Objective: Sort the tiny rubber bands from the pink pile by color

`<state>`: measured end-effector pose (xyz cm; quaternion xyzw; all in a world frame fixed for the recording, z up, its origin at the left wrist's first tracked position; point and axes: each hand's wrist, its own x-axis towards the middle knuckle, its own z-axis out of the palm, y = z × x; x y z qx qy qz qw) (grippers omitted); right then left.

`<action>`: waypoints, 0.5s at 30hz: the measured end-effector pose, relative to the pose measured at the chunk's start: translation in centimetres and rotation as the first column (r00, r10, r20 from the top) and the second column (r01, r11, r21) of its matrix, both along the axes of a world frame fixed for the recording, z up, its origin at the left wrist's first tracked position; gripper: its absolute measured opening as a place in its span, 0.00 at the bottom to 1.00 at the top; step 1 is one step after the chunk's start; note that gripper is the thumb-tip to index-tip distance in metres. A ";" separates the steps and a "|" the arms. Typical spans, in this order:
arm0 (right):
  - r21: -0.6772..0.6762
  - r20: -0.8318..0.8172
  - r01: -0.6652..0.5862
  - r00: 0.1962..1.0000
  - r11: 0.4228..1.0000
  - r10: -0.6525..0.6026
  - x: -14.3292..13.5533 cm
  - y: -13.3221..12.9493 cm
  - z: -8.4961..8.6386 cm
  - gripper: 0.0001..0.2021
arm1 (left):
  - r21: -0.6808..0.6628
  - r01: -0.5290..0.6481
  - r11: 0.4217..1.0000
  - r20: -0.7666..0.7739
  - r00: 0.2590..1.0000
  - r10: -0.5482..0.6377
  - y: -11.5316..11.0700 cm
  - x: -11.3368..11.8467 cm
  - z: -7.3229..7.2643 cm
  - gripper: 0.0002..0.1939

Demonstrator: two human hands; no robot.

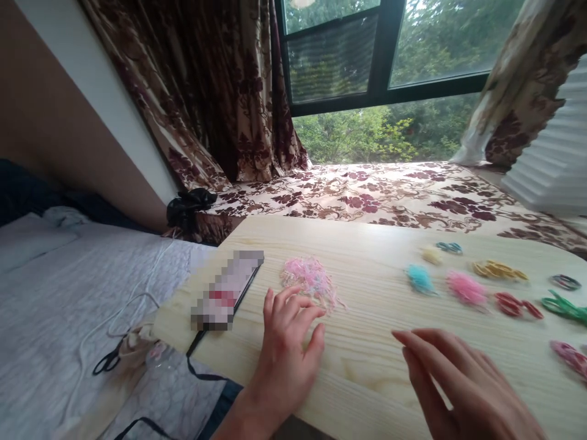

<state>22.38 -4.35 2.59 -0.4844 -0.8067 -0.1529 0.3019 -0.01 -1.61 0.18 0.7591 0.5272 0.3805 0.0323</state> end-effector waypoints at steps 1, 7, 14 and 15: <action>-0.030 0.019 -0.019 1.000 0.999 0.020 -0.8 0.6 0.2 0.12 | -0.014 -0.007 1.000 -0.001 1.000 0.007 0.0 0.0 0.2 0.12; -0.115 0.023 -0.014 1.000 0.993 0.017 -3.8 4.2 -0.6 0.14 | -0.067 0.009 0.998 0.049 0.999 -0.006 -0.1 0.3 0.5 0.15; -0.332 -0.010 0.070 0.997 0.941 -0.078 -4.5 6.1 -1.6 0.15 | -0.065 0.019 0.998 0.102 0.995 -0.012 0.0 0.2 -0.1 0.14; -0.344 -0.023 0.072 0.996 0.936 -0.085 -4.6 6.1 -1.6 0.15 | -0.066 0.018 0.998 0.105 0.994 -0.011 0.0 0.2 -0.1 0.14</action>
